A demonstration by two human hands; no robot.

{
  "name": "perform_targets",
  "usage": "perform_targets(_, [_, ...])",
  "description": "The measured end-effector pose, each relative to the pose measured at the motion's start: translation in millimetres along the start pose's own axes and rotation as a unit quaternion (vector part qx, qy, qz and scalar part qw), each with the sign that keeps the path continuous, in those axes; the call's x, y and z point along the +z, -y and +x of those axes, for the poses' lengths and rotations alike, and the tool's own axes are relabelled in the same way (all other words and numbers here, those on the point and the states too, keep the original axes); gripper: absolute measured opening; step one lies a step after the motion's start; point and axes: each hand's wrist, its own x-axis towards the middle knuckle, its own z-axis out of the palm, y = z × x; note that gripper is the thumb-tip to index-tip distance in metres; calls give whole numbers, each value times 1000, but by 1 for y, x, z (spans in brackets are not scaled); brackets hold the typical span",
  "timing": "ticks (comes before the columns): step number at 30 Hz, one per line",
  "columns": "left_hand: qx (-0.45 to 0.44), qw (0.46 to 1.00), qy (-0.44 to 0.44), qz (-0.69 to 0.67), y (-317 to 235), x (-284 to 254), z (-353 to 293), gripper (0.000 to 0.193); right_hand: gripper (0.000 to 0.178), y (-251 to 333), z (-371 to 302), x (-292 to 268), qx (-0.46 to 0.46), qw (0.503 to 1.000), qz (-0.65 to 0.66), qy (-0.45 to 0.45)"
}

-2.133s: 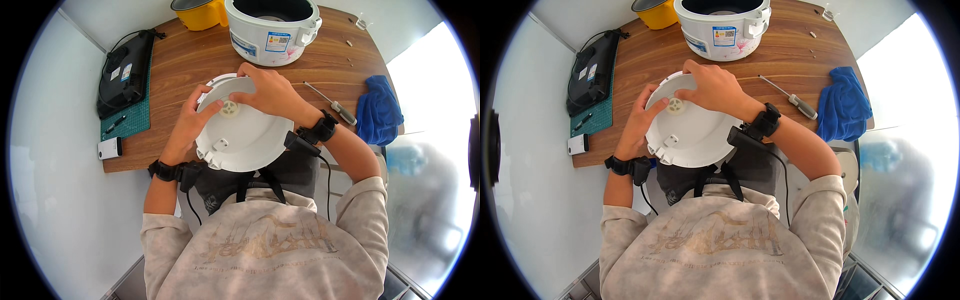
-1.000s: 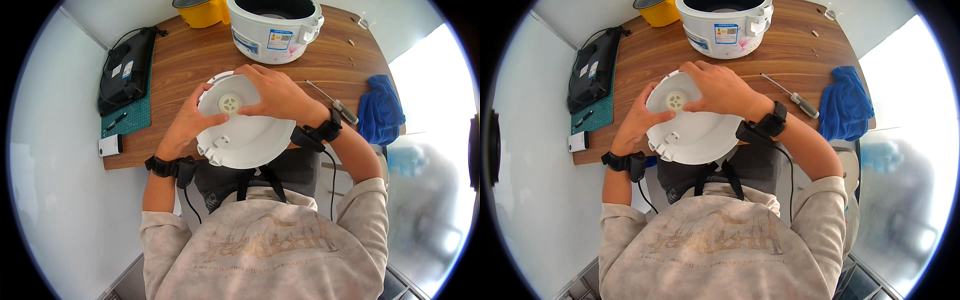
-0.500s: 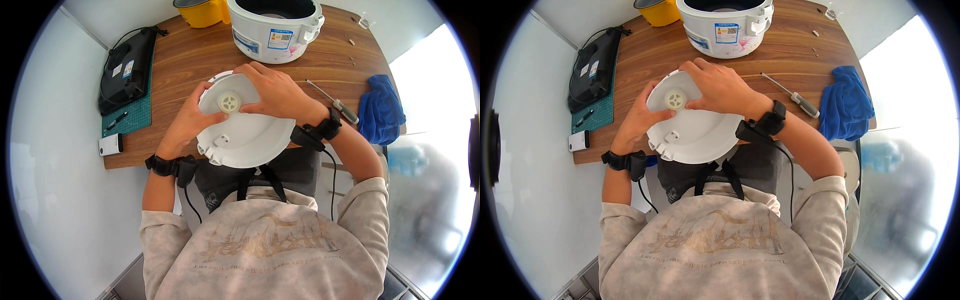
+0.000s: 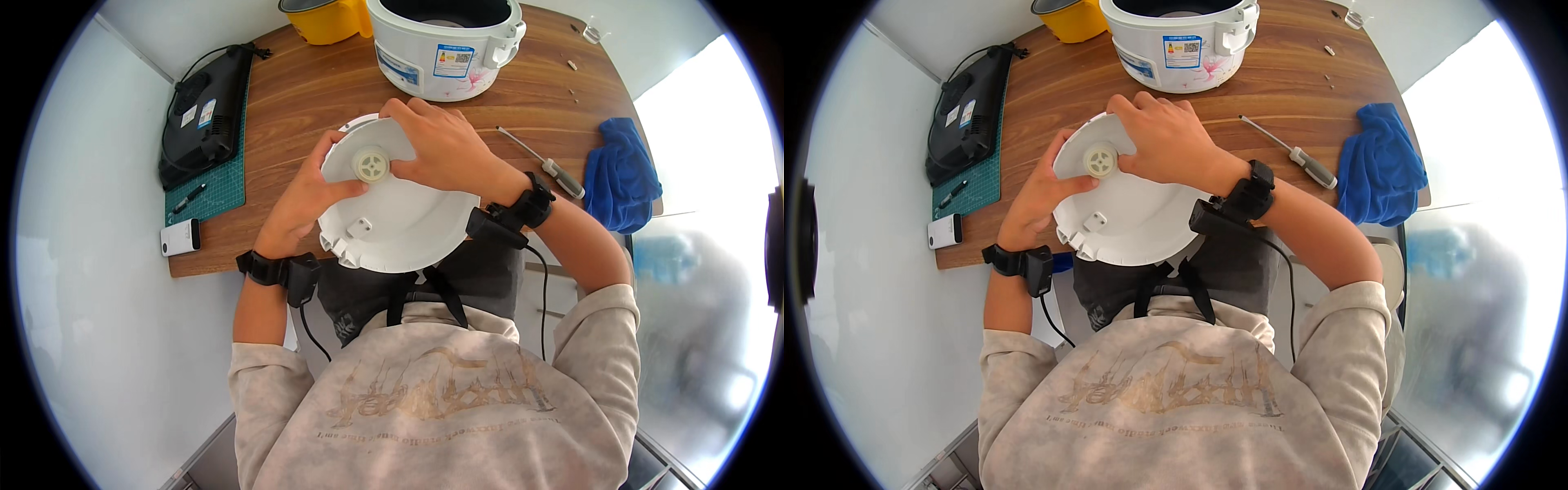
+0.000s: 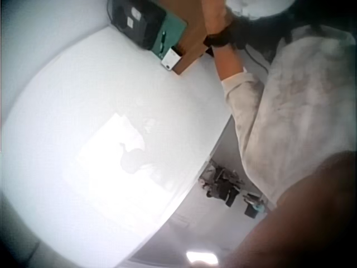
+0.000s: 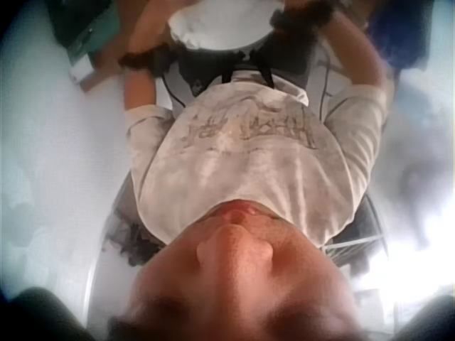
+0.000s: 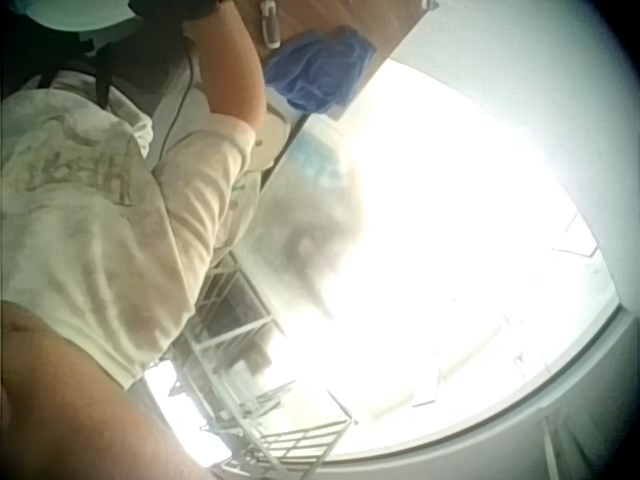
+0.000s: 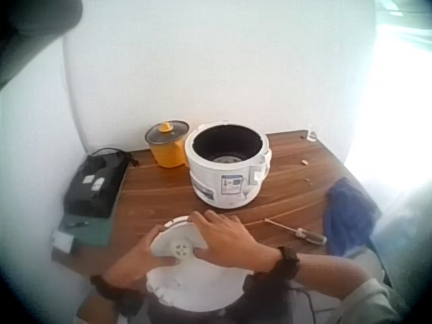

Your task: The person assembles a white plastic lid by inserting a small cylindrical component and securing it with a ring. They then place the lid onto a white rice cooker. Finally, they use a screwdriver to tighten a screw on a glass pot lid.

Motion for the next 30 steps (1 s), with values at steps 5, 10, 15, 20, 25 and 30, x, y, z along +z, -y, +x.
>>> perform_targets(5, [1, 1000, -11, -9, 3, -1, 1, 65, 61, 0, 1, -2, -6, 1000, 10, 10])
perform_targets(10, [-1, 1000, -15, -8, 2, -1, -1, 63, 61, 3, 2, -7, 14, 997, 65, 27])
perform_targets(15, [-3, 1000, -14, -9, 2, 0, -1, 63, 60, -2, 3, -4, 0, 998, 64, 22])
perform_targets(20, [-1, 1000, -14, -19, 3, 0, -1, 63, 61, -2, 3, -5, -12, 998, 61, 23])
perform_targets(25, [2, 1000, -14, -17, 4, -1, -2, 63, 61, 3, 3, -9, -5, 998, 39, 45])
perform_targets(30, [6, 1000, -11, -12, 4, -1, -2, 62, 61, 7, -1, -8, -18, 999, 7, 27])
